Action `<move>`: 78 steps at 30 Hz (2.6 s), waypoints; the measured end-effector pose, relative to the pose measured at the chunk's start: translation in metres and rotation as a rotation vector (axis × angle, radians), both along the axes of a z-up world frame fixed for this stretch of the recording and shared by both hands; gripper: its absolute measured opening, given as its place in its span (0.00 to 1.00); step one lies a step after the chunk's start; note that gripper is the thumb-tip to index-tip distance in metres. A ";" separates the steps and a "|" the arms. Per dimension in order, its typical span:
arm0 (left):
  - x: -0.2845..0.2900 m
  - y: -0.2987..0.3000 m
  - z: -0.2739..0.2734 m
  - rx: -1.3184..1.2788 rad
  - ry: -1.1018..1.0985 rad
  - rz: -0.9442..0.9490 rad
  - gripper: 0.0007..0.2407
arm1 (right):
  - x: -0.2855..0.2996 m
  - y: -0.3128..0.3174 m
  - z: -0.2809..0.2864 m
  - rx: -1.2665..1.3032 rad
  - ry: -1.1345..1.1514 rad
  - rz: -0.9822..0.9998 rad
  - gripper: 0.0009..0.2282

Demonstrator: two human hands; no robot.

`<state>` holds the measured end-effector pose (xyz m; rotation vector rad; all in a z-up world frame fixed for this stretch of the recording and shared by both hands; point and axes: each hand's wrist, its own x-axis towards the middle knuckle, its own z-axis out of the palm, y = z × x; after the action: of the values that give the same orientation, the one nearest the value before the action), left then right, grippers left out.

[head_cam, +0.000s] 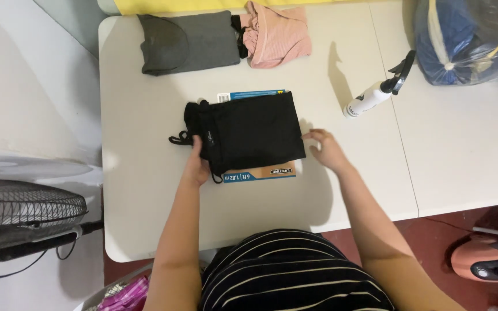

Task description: The person takes clothes from a white bucket, sprays them with a spray bottle, and folds them on a white table. They handle a black garment and a white garment, folding each into a neat stack.

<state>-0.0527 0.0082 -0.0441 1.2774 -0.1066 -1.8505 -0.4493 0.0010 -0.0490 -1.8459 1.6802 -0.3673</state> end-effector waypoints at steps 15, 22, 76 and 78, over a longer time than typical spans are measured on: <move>-0.019 -0.003 -0.079 -0.406 -1.706 -0.342 0.29 | 0.053 -0.047 -0.063 0.012 -0.026 -0.230 0.26; -0.020 -0.017 -0.071 -0.571 -1.638 -0.126 0.14 | 0.045 -0.050 -0.089 -0.018 -0.040 -0.268 0.25; -0.151 -0.361 -0.138 -1.018 -1.309 -0.187 0.26 | -0.040 -0.332 -0.112 -0.204 -0.435 -0.377 0.18; -0.165 -0.364 -0.164 -0.795 -1.333 -0.282 0.29 | -0.032 -0.347 -0.139 0.004 -0.467 -0.416 0.20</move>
<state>-0.2176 -0.3558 -0.2085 1.6607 -1.5897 -0.6558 -0.4809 -0.3464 -0.1885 -1.2618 1.7049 -0.8905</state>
